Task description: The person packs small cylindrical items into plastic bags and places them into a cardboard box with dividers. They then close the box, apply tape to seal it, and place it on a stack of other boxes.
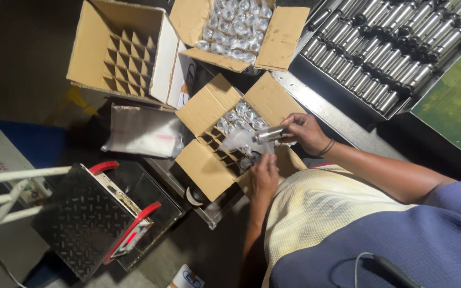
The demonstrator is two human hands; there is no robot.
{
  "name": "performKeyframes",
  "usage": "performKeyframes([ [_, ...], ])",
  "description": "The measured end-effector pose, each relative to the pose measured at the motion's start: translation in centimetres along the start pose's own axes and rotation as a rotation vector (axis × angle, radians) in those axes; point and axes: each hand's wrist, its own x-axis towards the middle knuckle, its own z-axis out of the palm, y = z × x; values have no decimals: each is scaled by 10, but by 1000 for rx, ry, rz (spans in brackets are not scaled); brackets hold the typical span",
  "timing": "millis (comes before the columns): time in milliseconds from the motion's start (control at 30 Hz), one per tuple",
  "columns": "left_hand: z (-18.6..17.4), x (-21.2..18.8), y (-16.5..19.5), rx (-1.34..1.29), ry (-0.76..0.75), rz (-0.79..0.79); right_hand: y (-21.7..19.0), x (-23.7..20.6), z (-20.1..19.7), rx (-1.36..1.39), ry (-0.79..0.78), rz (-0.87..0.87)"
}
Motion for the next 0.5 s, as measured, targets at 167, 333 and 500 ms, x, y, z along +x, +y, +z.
performKeyframes([
  [167,0,-1,-10,-591,6,-118,-8,2,14,-774,-520,-406],
  [333,-11,-22,-57,-1178,34,-200,13,-6,35,139,-433,553],
  [500,-30,-69,-118,-563,95,-449,8,-24,34,-634,-548,365],
])
